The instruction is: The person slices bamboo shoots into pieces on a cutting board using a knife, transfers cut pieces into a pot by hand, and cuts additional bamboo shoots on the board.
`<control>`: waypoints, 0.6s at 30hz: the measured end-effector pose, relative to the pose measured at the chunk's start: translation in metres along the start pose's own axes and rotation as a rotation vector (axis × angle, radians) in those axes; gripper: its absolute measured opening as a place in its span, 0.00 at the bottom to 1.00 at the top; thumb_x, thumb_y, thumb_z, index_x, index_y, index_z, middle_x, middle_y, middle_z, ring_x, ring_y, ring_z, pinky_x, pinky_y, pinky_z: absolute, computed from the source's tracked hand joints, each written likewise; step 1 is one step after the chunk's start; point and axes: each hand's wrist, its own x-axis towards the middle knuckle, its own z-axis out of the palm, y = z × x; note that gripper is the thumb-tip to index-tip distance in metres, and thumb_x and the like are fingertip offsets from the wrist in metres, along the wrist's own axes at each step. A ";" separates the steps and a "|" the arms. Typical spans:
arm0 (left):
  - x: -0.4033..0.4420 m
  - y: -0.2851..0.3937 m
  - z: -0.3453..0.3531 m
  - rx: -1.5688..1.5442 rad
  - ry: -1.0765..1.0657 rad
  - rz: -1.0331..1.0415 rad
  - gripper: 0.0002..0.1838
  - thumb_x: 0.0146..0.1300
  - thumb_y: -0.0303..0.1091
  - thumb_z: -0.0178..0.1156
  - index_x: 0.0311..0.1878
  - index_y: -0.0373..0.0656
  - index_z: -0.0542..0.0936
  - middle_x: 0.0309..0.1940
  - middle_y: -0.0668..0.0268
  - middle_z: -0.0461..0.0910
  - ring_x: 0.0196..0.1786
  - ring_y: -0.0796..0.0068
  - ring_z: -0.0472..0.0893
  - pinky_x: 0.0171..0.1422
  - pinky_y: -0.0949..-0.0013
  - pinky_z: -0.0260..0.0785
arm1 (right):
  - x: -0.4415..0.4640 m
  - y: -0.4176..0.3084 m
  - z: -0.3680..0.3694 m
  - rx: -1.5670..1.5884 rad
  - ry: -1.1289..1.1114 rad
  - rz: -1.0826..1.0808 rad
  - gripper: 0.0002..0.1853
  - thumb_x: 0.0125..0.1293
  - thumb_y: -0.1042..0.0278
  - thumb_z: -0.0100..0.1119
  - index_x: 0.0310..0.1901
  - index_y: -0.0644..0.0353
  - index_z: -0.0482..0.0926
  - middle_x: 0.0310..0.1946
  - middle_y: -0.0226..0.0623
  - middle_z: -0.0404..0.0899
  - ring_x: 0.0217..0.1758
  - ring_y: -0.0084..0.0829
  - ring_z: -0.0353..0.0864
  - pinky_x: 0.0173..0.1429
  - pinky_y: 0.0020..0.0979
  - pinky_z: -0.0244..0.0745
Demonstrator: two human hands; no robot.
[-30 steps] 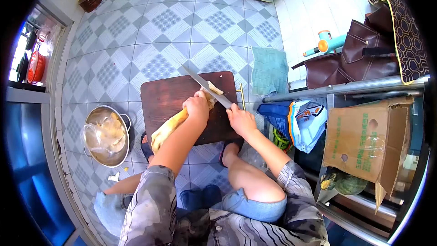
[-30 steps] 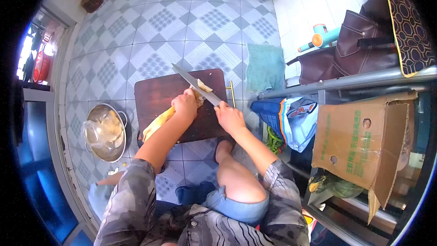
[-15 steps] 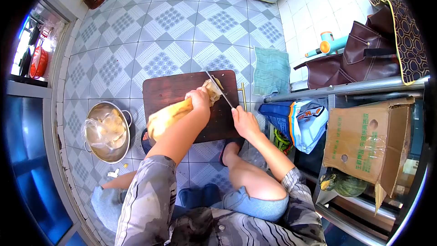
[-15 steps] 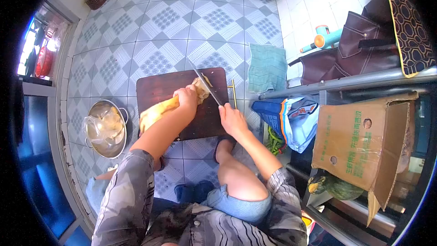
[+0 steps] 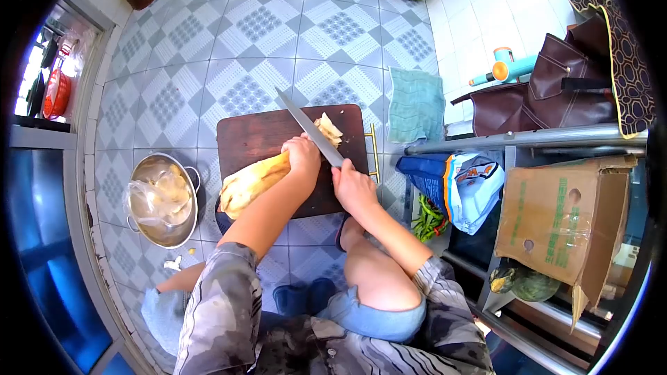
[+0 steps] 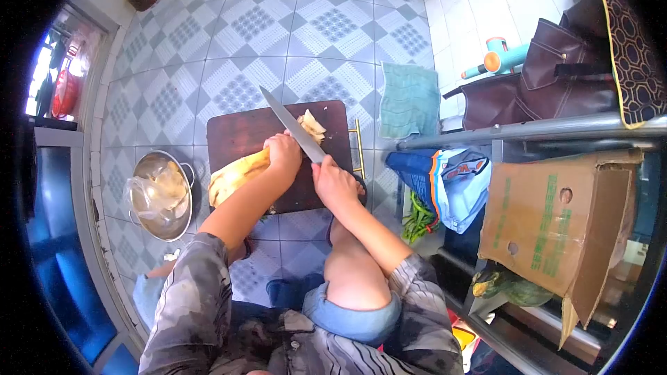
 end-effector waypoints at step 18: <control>0.005 0.008 0.004 -0.003 -0.015 -0.034 0.18 0.59 0.38 0.52 0.49 0.38 0.73 0.38 0.63 0.79 0.33 0.61 0.83 0.29 0.51 0.72 | 0.022 0.004 0.010 0.017 0.115 -0.090 0.15 0.69 0.54 0.44 0.37 0.60 0.65 0.20 0.50 0.78 0.22 0.52 0.80 0.24 0.49 0.75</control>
